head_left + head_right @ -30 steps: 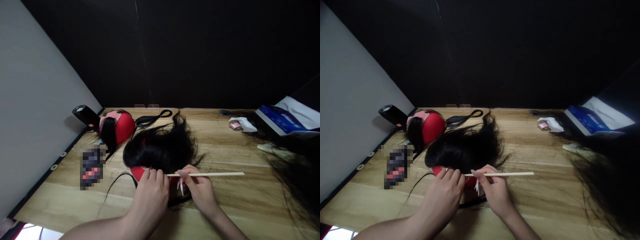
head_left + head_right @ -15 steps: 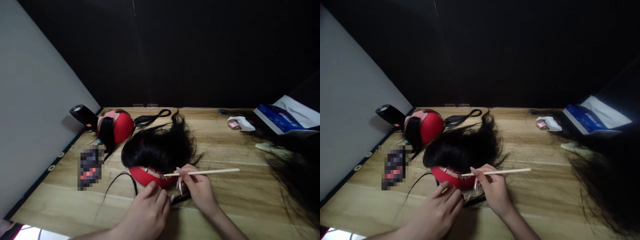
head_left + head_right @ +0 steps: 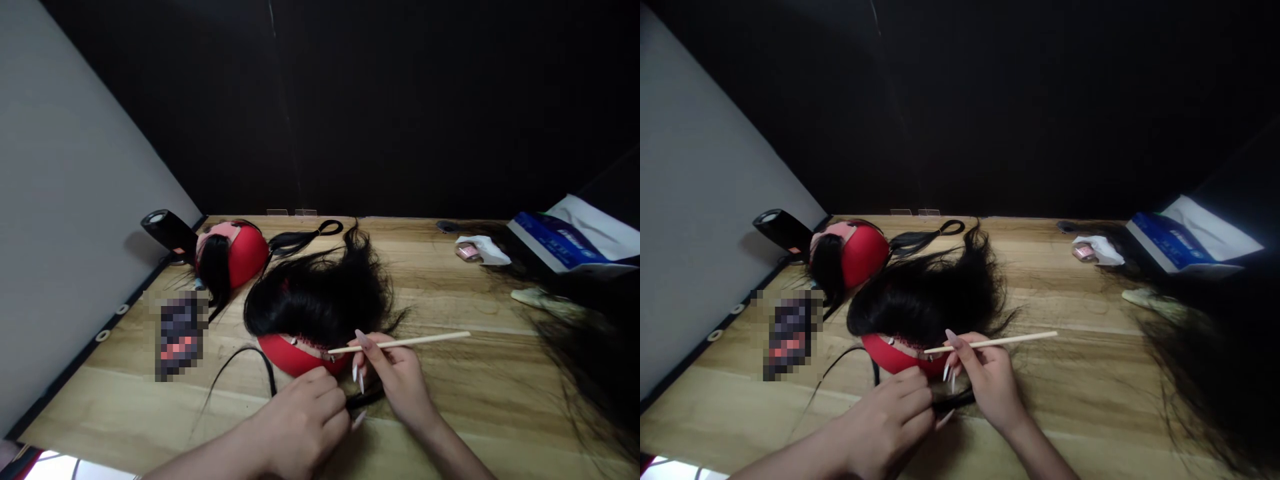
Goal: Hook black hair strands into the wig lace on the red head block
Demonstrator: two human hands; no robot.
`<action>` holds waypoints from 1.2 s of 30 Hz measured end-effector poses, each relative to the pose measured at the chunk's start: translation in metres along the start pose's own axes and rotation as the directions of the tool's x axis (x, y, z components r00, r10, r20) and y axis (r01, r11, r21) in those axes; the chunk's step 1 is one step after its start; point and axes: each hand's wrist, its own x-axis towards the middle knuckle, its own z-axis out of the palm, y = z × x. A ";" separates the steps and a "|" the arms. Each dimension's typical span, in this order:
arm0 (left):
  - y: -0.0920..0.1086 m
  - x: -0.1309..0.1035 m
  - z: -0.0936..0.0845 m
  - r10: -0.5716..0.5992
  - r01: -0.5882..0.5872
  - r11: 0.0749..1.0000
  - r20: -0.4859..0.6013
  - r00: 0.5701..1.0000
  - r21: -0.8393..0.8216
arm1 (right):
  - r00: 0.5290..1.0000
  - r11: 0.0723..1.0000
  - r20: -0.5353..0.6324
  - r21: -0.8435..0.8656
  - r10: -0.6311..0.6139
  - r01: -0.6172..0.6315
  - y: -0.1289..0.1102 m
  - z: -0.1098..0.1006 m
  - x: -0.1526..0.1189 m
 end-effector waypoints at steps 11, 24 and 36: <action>0.002 0.002 0.002 -0.136 0.138 0.986 0.030 0.990 -0.096 | 0.991 0.967 0.035 0.217 0.127 -0.131 0.015 0.000 0.003; 0.003 0.004 0.002 -0.129 0.128 0.988 -0.004 0.992 -0.088 | 0.975 0.922 0.028 0.321 0.221 -0.218 0.011 0.003 0.004; 0.004 0.000 0.010 -0.031 0.031 0.999 -0.031 0.999 0.018 | 0.984 0.959 0.067 0.225 0.163 -0.174 0.011 -0.003 0.002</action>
